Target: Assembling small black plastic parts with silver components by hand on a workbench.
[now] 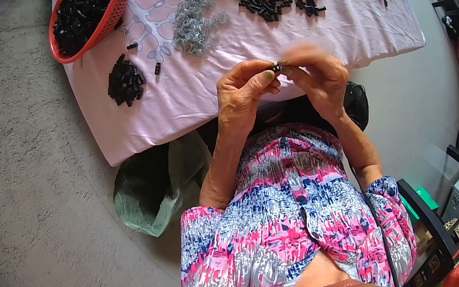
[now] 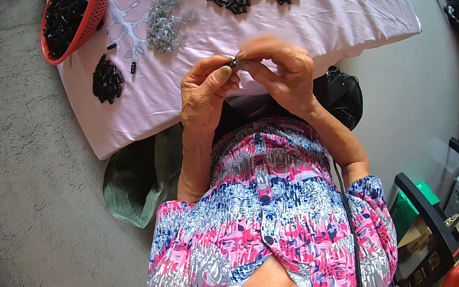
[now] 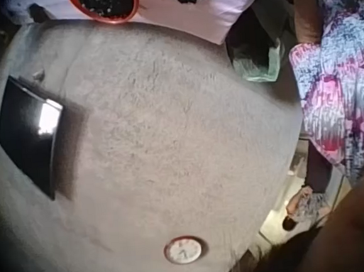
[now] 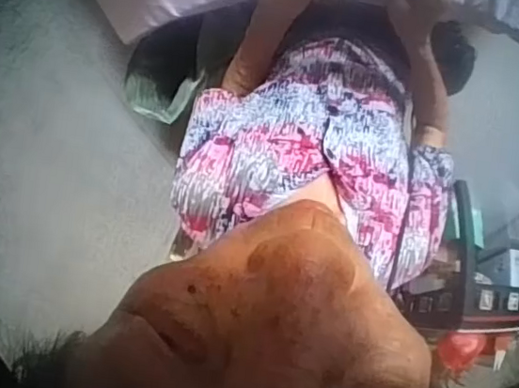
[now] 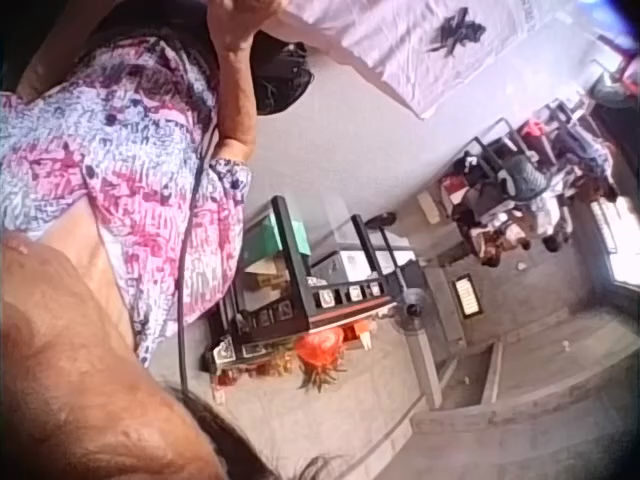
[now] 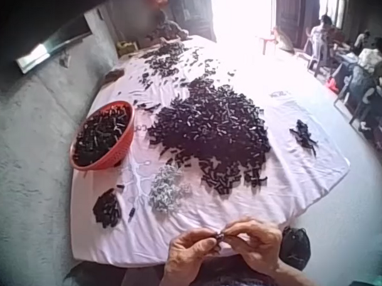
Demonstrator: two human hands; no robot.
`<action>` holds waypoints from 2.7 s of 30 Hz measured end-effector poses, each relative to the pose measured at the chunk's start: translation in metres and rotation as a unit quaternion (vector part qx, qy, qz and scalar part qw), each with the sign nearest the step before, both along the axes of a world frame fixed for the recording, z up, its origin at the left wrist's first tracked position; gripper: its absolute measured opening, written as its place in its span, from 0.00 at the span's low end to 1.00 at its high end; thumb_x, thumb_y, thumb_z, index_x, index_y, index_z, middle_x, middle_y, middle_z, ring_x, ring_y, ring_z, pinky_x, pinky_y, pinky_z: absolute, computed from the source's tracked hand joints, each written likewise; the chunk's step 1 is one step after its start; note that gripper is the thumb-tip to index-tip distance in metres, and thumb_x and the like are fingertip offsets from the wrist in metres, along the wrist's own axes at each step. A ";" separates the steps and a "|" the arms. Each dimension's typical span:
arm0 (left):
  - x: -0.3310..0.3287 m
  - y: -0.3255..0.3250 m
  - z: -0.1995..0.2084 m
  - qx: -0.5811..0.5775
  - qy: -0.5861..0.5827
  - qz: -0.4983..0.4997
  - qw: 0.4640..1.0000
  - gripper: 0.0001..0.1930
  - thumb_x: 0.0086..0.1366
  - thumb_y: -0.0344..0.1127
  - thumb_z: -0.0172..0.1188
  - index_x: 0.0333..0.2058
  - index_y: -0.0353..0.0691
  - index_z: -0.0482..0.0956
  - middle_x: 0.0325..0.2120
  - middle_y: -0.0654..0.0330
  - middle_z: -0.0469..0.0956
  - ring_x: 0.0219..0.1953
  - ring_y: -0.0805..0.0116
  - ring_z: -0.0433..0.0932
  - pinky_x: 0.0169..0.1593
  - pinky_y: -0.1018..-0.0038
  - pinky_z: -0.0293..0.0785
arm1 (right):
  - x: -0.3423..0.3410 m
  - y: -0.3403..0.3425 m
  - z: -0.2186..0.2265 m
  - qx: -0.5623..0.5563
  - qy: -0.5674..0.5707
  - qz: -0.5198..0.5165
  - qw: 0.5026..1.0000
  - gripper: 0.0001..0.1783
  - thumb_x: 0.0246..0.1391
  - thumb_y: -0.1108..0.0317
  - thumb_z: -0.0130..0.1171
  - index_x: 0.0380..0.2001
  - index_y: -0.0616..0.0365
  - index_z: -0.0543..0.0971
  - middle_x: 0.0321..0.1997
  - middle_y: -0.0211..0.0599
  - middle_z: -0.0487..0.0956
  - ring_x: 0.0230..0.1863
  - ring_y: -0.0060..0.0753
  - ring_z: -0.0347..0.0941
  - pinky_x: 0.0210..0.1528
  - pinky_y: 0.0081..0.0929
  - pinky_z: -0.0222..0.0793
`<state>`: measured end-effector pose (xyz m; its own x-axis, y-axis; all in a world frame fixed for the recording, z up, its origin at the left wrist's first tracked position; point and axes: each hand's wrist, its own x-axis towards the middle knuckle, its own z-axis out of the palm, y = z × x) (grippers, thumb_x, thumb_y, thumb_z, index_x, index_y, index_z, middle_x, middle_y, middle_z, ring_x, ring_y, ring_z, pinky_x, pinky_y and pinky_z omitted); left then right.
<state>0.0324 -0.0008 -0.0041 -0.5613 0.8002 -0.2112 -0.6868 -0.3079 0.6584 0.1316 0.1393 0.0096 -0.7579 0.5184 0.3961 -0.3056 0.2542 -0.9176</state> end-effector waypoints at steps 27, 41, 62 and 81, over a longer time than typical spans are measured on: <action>-0.027 -0.009 -0.029 0.162 -0.061 0.009 0.985 0.10 0.66 0.26 0.58 0.46 0.34 0.78 0.36 0.54 0.80 0.37 0.66 0.78 0.41 0.73 0.75 | 0.000 0.108 -0.021 0.302 -0.198 -0.209 0.909 0.14 0.46 0.85 0.60 0.37 0.61 0.79 0.35 0.35 0.79 0.29 0.31 0.80 0.34 0.25 0.74; -0.006 -0.013 -0.005 0.022 0.024 0.040 0.999 0.09 0.65 0.26 0.60 0.43 0.33 0.79 0.32 0.55 0.82 0.31 0.70 0.80 0.36 0.75 0.77 | 0.013 -0.002 0.017 -0.238 -0.130 0.057 0.961 0.08 0.52 0.83 0.59 0.38 0.69 0.80 0.36 0.35 0.80 0.33 0.22 0.77 0.36 0.18 0.73; 0.001 -0.018 0.005 -0.050 0.148 0.004 0.988 0.11 0.59 0.20 0.65 0.41 0.33 0.79 0.37 0.60 0.82 0.39 0.76 0.80 0.42 0.80 0.78 | 0.013 -0.012 0.013 -0.122 -0.092 0.058 0.987 0.08 0.45 0.86 0.61 0.33 0.70 0.80 0.31 0.35 0.80 0.34 0.20 0.77 0.38 0.17 0.72; 0.010 -0.016 0.009 -0.030 0.205 0.018 0.978 0.11 0.59 0.16 0.62 0.40 0.31 0.79 0.35 0.61 0.79 0.36 0.76 0.79 0.39 0.82 0.77 | 0.018 -0.010 0.016 -0.038 -0.095 0.061 0.993 0.11 0.40 0.87 0.58 0.30 0.68 0.80 0.26 0.35 0.79 0.28 0.20 0.74 0.30 0.17 0.68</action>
